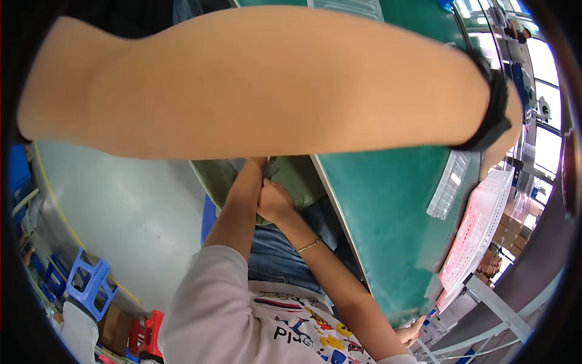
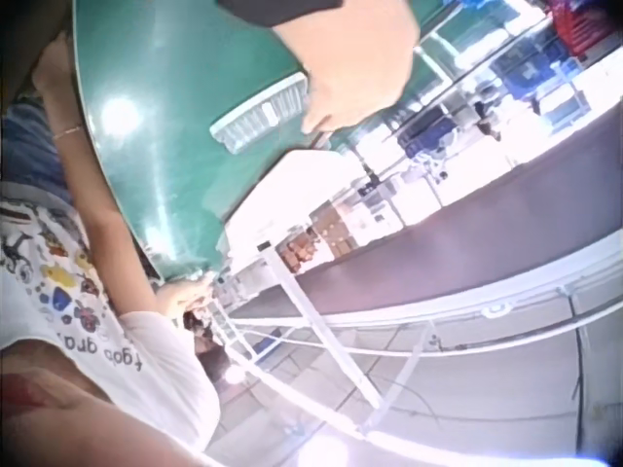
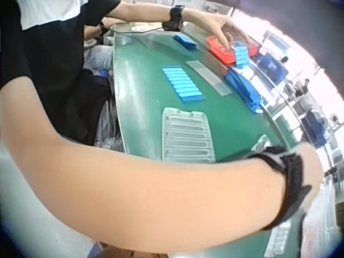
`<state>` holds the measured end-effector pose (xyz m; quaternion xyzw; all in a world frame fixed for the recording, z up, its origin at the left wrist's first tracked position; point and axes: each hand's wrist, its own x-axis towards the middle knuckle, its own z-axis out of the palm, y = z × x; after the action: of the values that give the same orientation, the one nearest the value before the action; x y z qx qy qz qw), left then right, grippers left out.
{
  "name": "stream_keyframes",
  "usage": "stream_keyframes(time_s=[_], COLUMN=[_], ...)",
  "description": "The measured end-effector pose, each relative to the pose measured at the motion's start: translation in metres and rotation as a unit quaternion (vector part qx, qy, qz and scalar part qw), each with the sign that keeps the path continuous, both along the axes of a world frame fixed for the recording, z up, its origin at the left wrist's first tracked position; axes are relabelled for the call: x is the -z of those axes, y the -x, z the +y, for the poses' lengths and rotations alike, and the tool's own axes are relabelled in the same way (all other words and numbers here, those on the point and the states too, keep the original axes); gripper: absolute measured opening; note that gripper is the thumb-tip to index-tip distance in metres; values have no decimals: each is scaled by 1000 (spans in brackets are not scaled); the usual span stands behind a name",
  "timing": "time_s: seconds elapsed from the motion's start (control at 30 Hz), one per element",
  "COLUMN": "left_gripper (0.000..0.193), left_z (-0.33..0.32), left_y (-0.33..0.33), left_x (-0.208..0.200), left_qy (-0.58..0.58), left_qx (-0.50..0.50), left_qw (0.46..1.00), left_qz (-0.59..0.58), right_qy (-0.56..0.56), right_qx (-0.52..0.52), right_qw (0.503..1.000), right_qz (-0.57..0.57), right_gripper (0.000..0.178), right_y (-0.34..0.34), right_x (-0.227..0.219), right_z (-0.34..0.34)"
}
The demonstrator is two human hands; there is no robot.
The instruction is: The person takes plastic sticks from a bag beneath the assembly line table and places them one by one into the slots of a plastic tray by hand.
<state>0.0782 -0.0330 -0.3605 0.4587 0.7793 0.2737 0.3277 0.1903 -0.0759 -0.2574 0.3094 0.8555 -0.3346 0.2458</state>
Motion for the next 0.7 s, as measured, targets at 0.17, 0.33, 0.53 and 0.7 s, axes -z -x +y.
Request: stream_keyframes(time_s=[0.17, 0.33, 0.53, 0.7], left_gripper=[36, 35, 34, 34], left_z=[-7, -111, -77, -65], left_y=[2, -23, -21, -21], left_x=[10, -10, 8, 18], left_qy=[-1, 5, -2, 0], left_qx=[-6, 5, 22, 40], left_qw=[1000, 1000, 999, 998], left_qz=[-9, -16, -40, -57], right_qy=[12, 60, -40, -20], right_qx=[31, 62, 53, 100], right_qw=[999, 996, 998, 995], right_qz=[-19, -11, 12, -24], right_gripper=[30, 30, 28, 32], right_y=[8, -1, 6, 7], right_x=[1, 15, 8, 5], right_z=[-6, -3, -5, -3])
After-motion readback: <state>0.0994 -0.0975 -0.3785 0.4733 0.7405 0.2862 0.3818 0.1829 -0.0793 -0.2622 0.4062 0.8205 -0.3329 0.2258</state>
